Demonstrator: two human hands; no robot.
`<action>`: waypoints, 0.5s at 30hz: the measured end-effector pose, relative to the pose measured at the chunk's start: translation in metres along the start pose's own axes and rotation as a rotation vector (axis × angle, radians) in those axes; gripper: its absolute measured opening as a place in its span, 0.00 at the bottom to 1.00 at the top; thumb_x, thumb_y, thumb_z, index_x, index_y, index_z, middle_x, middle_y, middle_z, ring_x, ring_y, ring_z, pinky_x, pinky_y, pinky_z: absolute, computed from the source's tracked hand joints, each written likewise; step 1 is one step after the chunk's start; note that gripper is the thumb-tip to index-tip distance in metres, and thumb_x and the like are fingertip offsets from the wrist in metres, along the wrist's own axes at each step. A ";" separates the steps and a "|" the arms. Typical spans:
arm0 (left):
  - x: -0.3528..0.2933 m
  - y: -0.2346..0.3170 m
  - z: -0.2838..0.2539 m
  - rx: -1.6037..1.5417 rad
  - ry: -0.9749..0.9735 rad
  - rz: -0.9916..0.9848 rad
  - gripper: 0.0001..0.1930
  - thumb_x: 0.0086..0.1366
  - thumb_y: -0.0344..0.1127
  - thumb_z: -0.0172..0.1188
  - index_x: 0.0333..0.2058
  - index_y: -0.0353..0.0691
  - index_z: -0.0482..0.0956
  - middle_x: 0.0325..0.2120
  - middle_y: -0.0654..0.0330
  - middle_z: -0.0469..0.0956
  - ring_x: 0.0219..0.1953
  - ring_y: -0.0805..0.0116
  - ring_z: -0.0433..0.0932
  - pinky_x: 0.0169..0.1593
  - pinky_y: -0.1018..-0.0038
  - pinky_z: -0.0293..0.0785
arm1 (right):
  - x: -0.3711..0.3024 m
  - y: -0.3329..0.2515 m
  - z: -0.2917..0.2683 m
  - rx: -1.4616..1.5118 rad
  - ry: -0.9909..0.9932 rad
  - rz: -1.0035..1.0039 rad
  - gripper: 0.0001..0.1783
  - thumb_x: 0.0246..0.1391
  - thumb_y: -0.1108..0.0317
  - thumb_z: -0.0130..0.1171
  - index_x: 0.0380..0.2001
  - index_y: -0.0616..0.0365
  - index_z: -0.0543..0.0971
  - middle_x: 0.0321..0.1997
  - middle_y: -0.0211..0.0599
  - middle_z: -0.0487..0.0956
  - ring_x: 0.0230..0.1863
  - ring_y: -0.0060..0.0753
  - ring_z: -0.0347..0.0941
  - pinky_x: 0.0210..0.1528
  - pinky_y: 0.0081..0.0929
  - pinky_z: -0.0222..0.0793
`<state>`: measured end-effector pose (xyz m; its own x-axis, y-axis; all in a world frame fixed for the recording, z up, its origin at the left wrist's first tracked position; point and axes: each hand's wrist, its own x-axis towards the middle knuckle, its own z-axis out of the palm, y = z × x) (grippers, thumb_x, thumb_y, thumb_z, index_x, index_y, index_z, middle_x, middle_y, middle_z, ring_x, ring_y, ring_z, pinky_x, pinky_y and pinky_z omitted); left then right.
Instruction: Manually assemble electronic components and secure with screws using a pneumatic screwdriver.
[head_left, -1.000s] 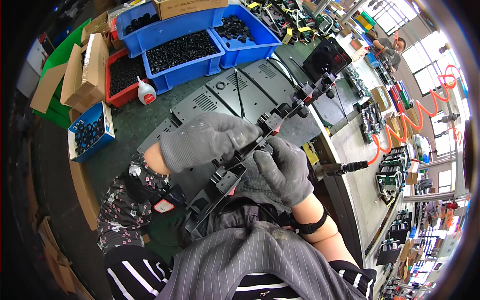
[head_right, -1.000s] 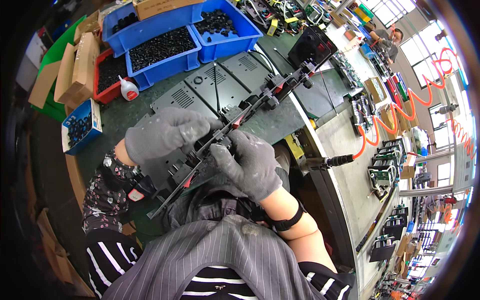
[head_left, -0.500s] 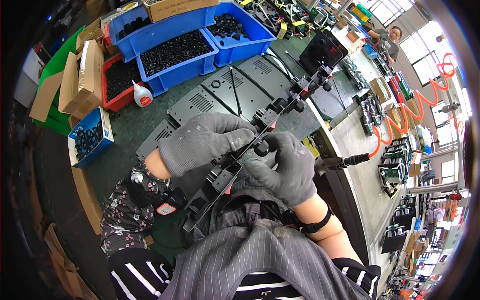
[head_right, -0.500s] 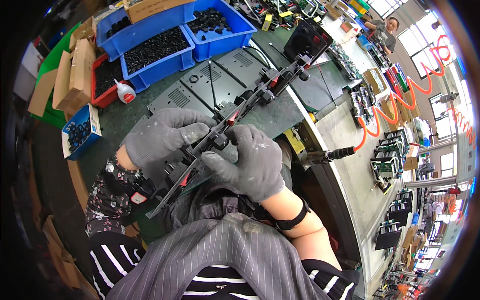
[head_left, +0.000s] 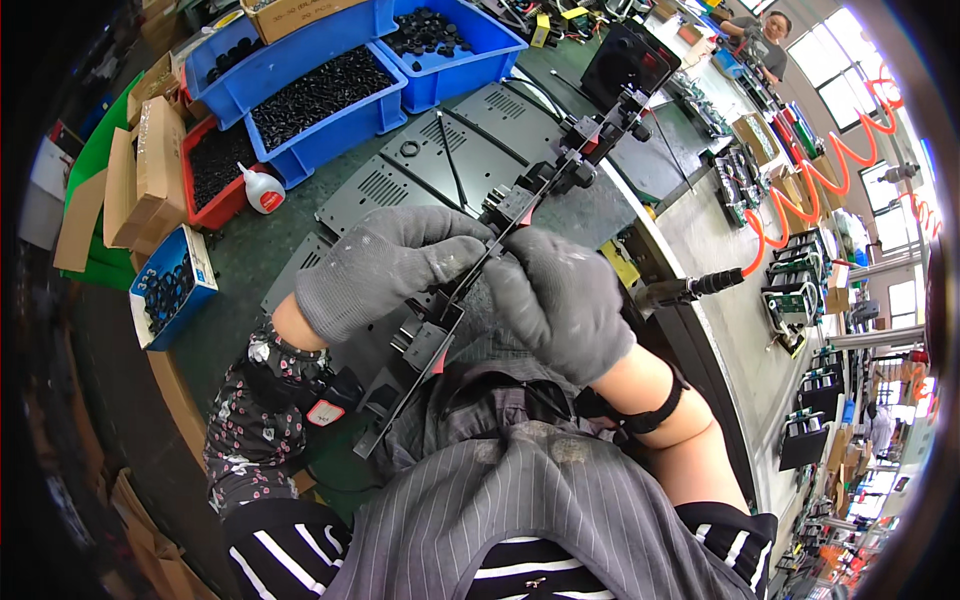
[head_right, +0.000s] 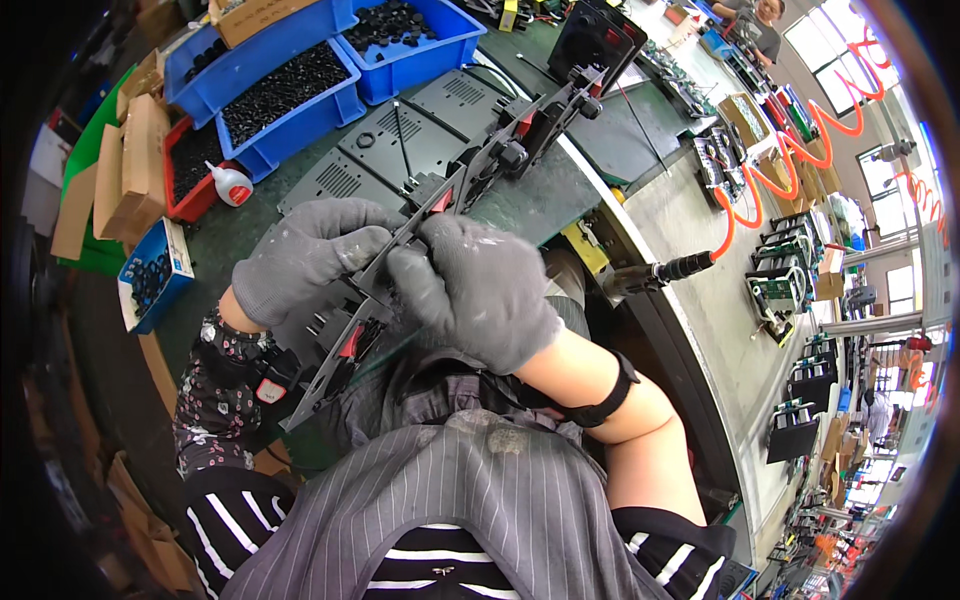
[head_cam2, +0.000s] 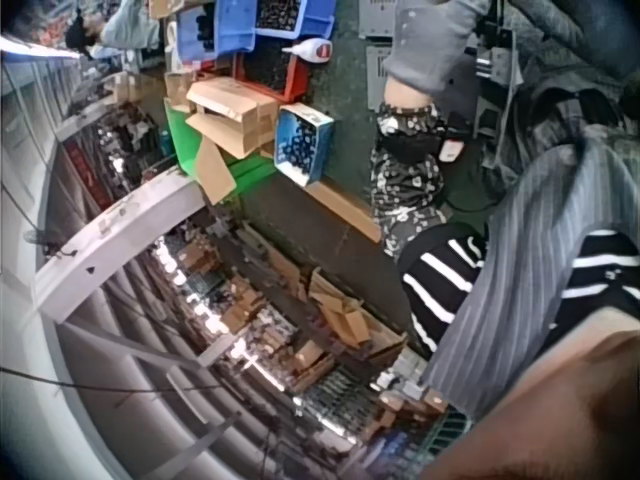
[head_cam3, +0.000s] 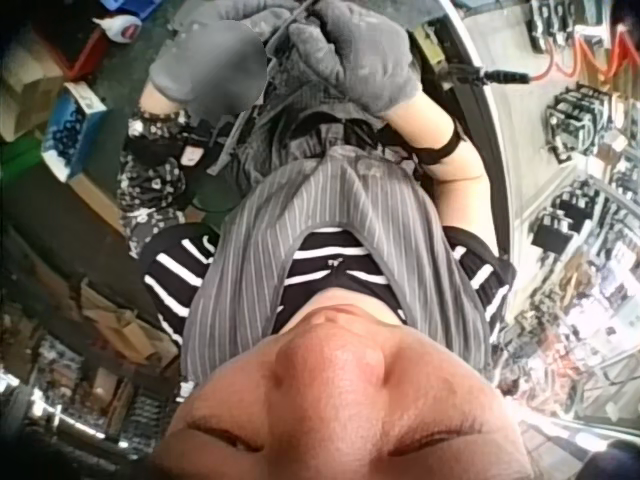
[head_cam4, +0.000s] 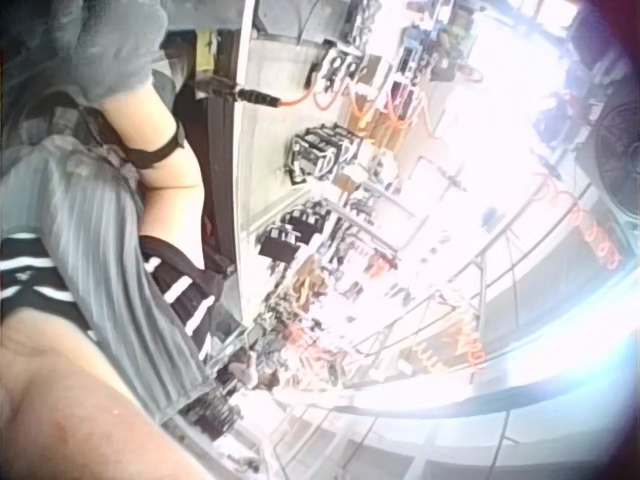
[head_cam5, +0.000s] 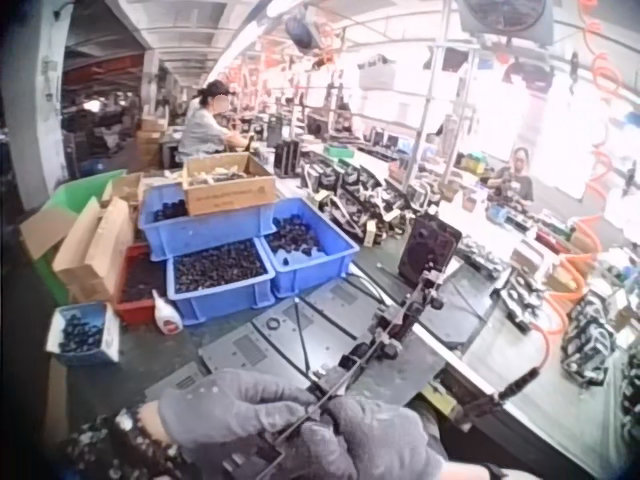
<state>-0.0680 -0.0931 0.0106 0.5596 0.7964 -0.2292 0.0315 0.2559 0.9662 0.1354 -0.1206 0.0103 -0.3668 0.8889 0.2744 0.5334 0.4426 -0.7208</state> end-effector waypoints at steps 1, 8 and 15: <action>-0.001 0.000 0.001 0.000 0.005 -0.027 0.17 0.64 0.39 0.57 0.45 0.31 0.73 0.36 0.61 0.77 0.36 0.77 0.76 0.43 0.78 0.73 | 0.000 -0.001 -0.001 -0.343 0.125 -0.232 0.19 0.53 0.54 0.55 0.28 0.62 0.73 0.22 0.41 0.73 0.23 0.42 0.71 0.26 0.31 0.65; -0.003 0.002 0.001 -0.076 -0.013 -0.039 0.16 0.64 0.37 0.56 0.46 0.31 0.73 0.35 0.62 0.77 0.35 0.77 0.76 0.42 0.79 0.73 | 0.006 -0.003 0.001 -0.555 0.058 -0.311 0.16 0.44 0.57 0.60 0.24 0.57 0.70 0.19 0.41 0.70 0.22 0.46 0.70 0.23 0.37 0.64; 0.006 0.005 -0.011 0.036 -0.093 0.071 0.16 0.65 0.38 0.55 0.46 0.33 0.74 0.35 0.64 0.77 0.36 0.79 0.76 0.41 0.82 0.73 | 0.012 0.014 0.016 -0.199 0.184 -0.268 0.19 0.46 0.51 0.59 0.18 0.56 0.73 0.15 0.39 0.71 0.19 0.42 0.72 0.22 0.33 0.67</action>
<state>-0.0738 -0.0813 0.0128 0.6355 0.7574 -0.1500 0.0177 0.1799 0.9835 0.1264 -0.1057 -0.0062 -0.3800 0.7372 0.5587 0.5811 0.6602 -0.4758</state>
